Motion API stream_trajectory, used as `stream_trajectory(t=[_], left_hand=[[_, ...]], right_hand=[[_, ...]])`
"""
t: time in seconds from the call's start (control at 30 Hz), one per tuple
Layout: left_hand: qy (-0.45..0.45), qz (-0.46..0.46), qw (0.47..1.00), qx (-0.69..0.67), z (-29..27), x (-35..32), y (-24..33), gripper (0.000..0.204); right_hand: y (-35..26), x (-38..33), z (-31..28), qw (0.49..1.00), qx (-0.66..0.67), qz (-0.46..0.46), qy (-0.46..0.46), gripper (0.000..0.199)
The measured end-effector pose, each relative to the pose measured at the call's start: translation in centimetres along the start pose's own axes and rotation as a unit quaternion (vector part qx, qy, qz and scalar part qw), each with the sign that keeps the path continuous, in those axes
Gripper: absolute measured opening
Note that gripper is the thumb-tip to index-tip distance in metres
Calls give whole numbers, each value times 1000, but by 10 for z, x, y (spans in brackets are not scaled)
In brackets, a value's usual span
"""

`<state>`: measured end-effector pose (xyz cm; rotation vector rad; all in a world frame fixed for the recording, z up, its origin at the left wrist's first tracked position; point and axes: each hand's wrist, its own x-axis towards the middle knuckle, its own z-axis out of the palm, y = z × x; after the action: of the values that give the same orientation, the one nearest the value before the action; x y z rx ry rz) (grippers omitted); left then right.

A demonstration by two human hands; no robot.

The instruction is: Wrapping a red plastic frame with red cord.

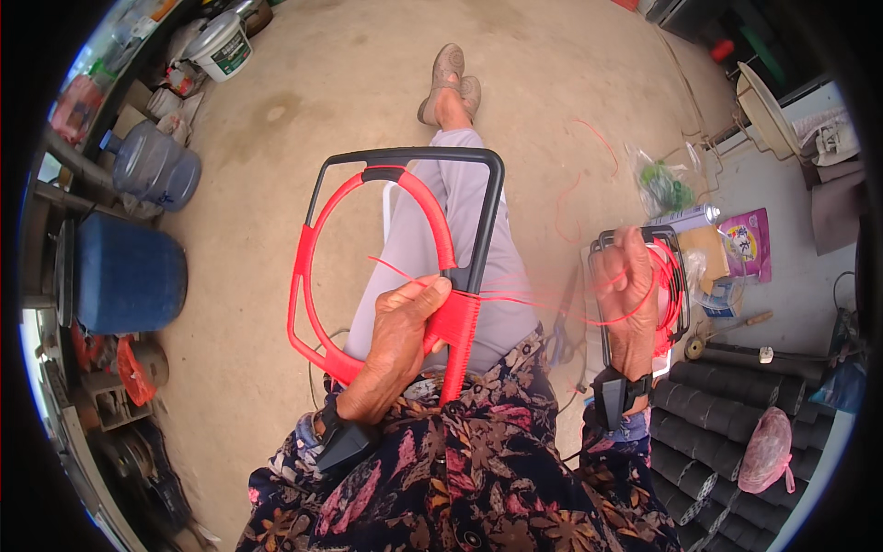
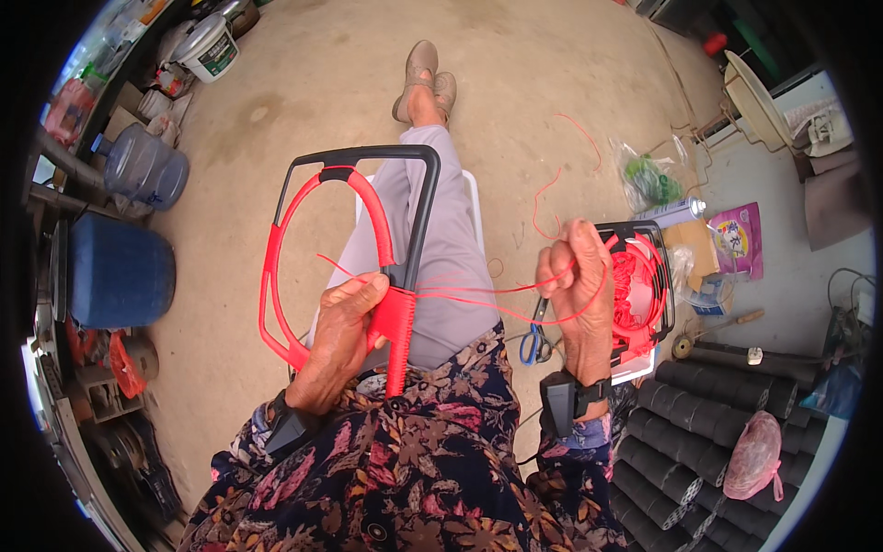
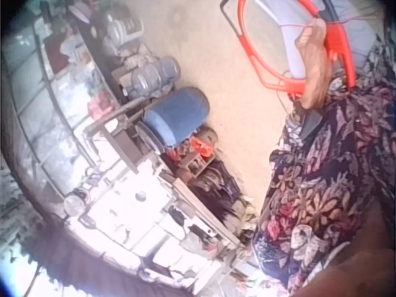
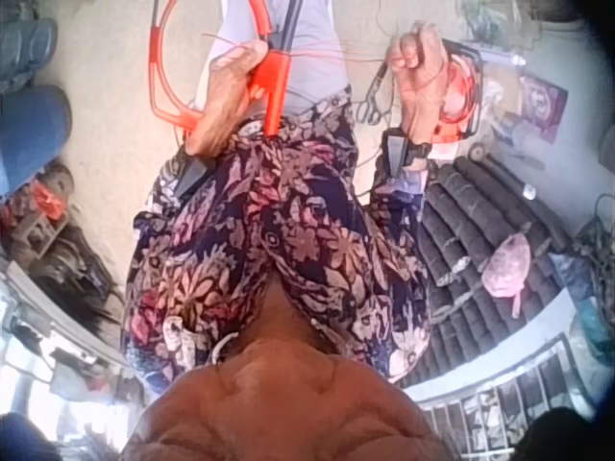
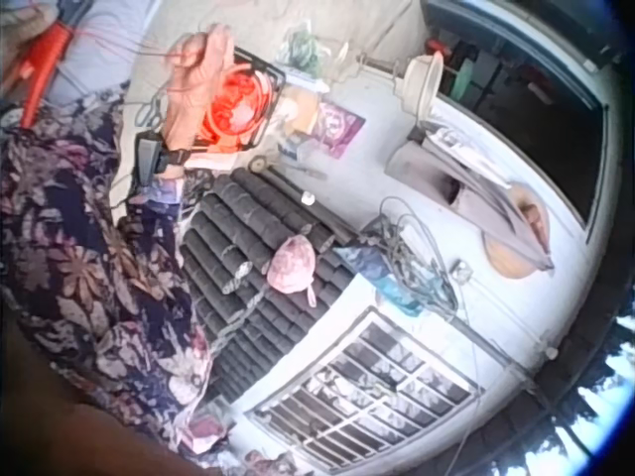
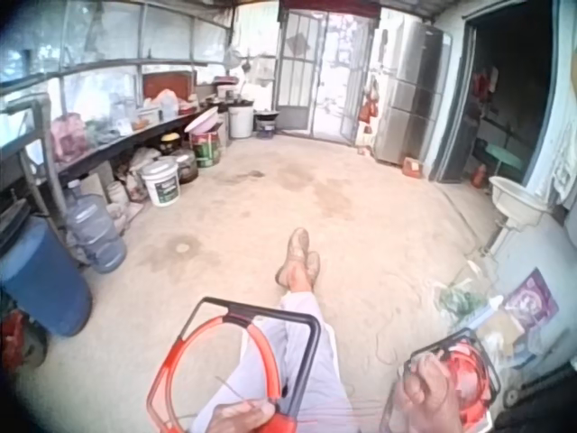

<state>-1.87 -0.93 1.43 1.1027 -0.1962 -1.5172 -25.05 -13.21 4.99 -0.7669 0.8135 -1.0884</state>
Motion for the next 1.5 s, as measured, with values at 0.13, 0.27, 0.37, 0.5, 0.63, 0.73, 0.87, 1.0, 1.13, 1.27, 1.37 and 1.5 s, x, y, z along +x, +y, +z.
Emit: stream_trajectory(t=[0.13, 0.27, 0.37, 0.5, 0.63, 0.73, 0.87, 1.0, 1.13, 1.27, 1.37, 1.5], left_hand=[[7, 5, 1000, 4, 2, 3, 4, 25], [-1, 12, 1000, 0, 1, 5, 4, 25], [-3, 9, 1000, -2, 1, 6, 4, 25], [2, 12, 1000, 11, -3, 6, 2, 24], [15, 23, 999, 19, 3, 7, 3, 22], [29, 21, 999, 21, 2, 5, 5, 23], [35, 53, 998, 13, 1, 8, -4, 22], [23, 120, 992, 23, -10, 13, -19, 24], [73, 105, 990, 59, -8, 13, -21, 22], [37, 120, 992, 21, -17, 14, -29, 16], [32, 112, 993, 23, -15, 12, -26, 16], [33, 116, 993, 20, -10, 9, -23, 19]], right_hand=[[0, 13, 24, 998, -41, -5, -37, 26], [-1, 15, 38, 999, 42, -24, 3, 30], [1, 16, 38, 992, 66, -27, -101, 33], [27, 9, 71, 983, -19, 25, -184, 26], [48, 1, 101, 968, -155, 32, -196, 17], [51, -1, 117, 915, -325, -75, -228, 18], [54, -4, 127, 816, -462, -239, -251, 24], [64, -3, 137, 679, -584, -375, -237, 30], [69, -3, 138, 633, -642, -352, -251, 27], [70, 1, 138, 618, -666, -283, -305, 17], [73, 2, 136, 641, -638, -283, -319, 11], [76, 4, 135, 684, -566, -350, -300, 5]])
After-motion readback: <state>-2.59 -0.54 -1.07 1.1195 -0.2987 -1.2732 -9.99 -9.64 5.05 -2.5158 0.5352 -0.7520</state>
